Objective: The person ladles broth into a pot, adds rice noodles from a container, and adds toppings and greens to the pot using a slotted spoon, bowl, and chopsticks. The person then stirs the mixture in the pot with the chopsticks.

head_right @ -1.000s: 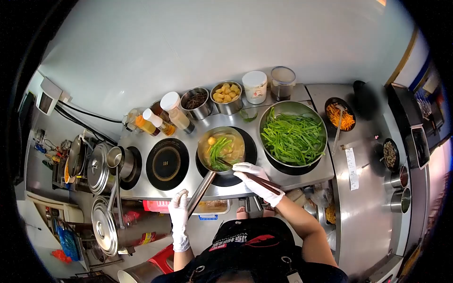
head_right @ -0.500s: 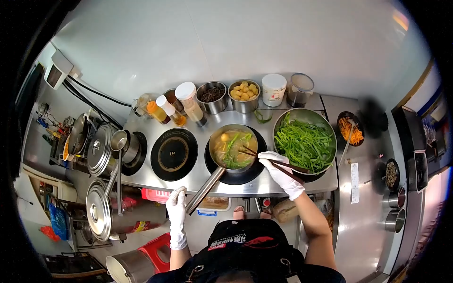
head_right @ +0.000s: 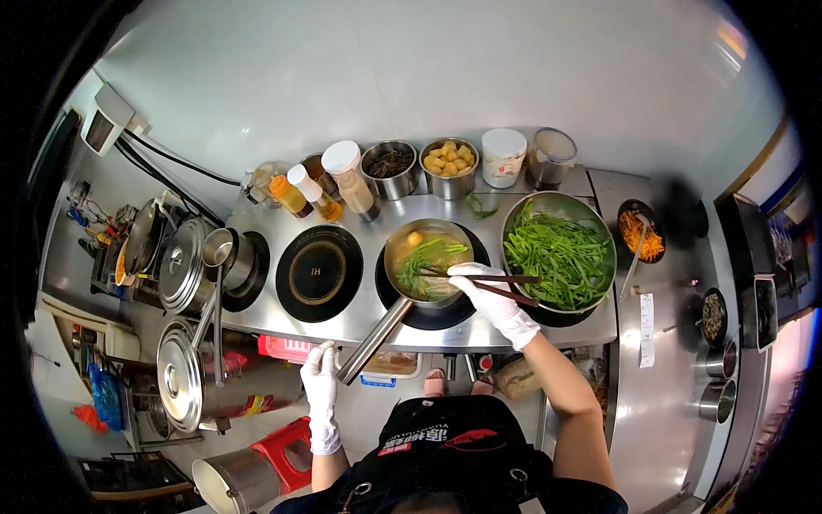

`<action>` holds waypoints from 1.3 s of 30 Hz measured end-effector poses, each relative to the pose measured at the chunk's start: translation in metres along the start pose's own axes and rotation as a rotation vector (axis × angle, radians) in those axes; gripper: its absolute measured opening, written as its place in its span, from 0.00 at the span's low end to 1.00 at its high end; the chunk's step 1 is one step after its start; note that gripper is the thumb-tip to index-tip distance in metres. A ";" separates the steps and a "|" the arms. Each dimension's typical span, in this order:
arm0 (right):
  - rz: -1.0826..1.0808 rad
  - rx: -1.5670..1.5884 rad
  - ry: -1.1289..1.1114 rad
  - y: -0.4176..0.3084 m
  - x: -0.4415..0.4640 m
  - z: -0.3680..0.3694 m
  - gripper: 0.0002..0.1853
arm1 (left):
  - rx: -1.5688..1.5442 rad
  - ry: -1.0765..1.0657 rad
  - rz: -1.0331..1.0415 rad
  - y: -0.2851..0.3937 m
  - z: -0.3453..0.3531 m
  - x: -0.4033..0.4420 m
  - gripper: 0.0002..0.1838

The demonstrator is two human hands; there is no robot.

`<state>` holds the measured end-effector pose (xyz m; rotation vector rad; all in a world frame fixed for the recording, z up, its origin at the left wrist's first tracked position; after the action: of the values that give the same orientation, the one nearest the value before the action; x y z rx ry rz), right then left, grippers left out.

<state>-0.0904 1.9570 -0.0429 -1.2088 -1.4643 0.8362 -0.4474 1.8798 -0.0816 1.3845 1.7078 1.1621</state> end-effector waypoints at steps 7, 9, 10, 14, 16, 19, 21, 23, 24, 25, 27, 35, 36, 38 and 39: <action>-0.049 0.042 0.077 -0.033 -0.007 -0.033 0.04 | -0.018 0.067 -0.025 -0.008 -0.015 -0.009 0.09; -0.119 0.090 0.026 -0.032 -0.010 -0.019 0.04 | -0.043 0.059 -0.036 -0.013 -0.014 -0.009 0.09; -0.062 0.146 -0.071 -0.021 -0.011 -0.007 0.04 | -0.025 0.053 -0.031 -0.011 -0.013 -0.009 0.08; 0.013 0.022 0.007 0.007 -0.014 -0.020 0.06 | -0.030 0.050 -0.014 -0.005 -0.011 -0.007 0.08; 0.081 0.042 0.045 0.016 -0.024 -0.025 0.06 | -0.053 0.058 -0.015 -0.006 -0.010 -0.007 0.08; 0.070 -0.050 -0.077 -0.009 -0.028 -0.018 0.06 | -0.049 0.054 -0.021 -0.008 -0.009 -0.008 0.08; -0.002 -0.003 -0.016 -0.015 -0.025 -0.024 0.05 | -0.033 0.053 -0.028 -0.009 -0.009 -0.009 0.09; -0.157 0.049 0.054 -0.024 -0.019 -0.035 0.04 | -0.027 0.055 -0.026 -0.008 -0.011 -0.011 0.09; -0.119 0.072 0.093 -0.025 -0.014 -0.038 0.04 | -0.023 0.056 -0.026 -0.007 -0.012 -0.012 0.09; -0.082 0.094 0.132 -0.025 -0.010 -0.040 0.05 | -0.025 0.055 -0.036 -0.008 -0.013 -0.013 0.09; -0.069 0.054 0.174 -0.026 0.000 -0.036 0.06 | -0.030 0.050 -0.050 -0.010 -0.013 -0.012 0.09; -0.070 0.018 0.150 0.033 0.005 -0.005 0.07 | -0.044 0.056 -0.014 -0.008 -0.013 -0.010 0.08; -0.064 0.011 0.142 0.030 0.004 -0.005 0.07 | -0.049 0.056 -0.019 -0.008 -0.013 -0.011 0.08; -0.048 -0.008 0.130 0.026 0.003 -0.005 0.07 | -0.044 0.055 -0.027 -0.011 -0.013 -0.012 0.08; -0.039 -0.021 0.124 0.022 0.003 -0.004 0.07 | -0.041 0.052 -0.029 -0.012 -0.013 -0.012 0.08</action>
<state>-0.0804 1.9650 -0.0617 -1.2225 -1.3942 0.7085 -0.4604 1.8645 -0.0879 1.3114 1.7245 1.2208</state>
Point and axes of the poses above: each hand's wrist, its own x-axis towards the middle knuckle, its own z-axis out of the palm, y = z × x, the point moved 6 cm from there along x, towards the middle knuckle, and after that the axes turned 1 degree about x, right-handed, at the moved point
